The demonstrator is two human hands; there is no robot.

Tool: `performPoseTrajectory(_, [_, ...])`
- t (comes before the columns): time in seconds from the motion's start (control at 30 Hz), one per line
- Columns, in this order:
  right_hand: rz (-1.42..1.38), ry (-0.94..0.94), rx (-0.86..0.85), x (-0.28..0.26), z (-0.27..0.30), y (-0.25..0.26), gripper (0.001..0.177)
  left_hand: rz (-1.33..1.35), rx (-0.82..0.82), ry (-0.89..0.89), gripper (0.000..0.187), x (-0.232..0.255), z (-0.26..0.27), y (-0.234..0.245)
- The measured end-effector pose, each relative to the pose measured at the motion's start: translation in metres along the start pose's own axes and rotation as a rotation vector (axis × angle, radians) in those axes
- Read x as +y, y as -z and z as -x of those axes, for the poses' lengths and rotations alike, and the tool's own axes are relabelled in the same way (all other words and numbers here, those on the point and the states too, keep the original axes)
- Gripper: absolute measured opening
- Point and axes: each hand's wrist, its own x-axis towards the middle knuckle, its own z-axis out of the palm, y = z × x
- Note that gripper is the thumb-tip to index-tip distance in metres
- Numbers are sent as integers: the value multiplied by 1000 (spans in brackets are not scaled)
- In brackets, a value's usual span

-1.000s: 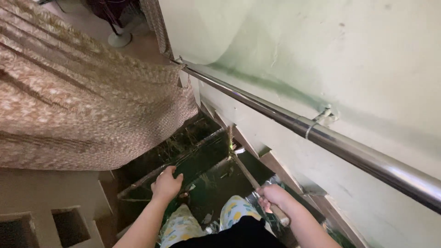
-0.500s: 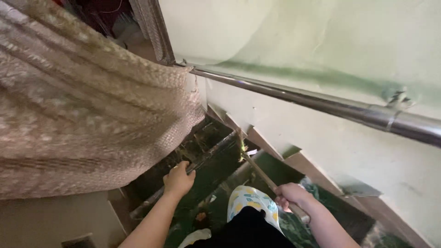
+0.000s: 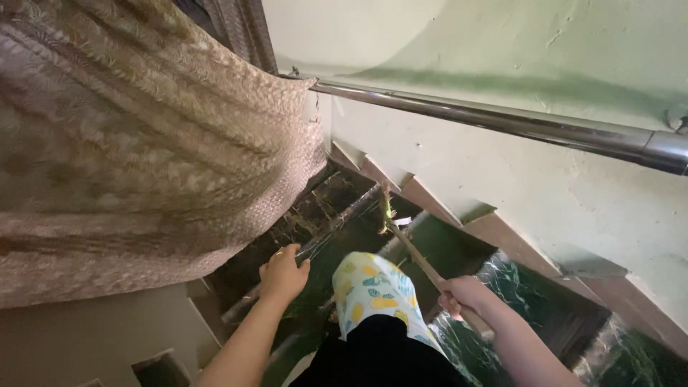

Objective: Sweeping debris off a staircase using a broom.

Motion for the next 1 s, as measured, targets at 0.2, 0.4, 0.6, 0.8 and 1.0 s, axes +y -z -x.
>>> performPoseTrajectory(0.2, [-112,-71,26,6,-9,3,26,-4,-9,-59,53,9,-22,5])
performPoseTrajectory(0.4, [-172,-86,-32,-1,-10,10,13,-36,44,-135,52,33,-39,21])
performPoseTrajectory(0.6, [-243,-103,4,-28,16,10,14,-87,16,-198,53,66,-68,12])
performPoseTrajectory(0.8, [-54,-33,-54,-38,22,29,18,-41,80,-227,52,96,-69,5])
performPoseTrajectory(1.0, [-129,-39,-36,-46,38,22,23,-107,102,-274,53,105,-73,0])
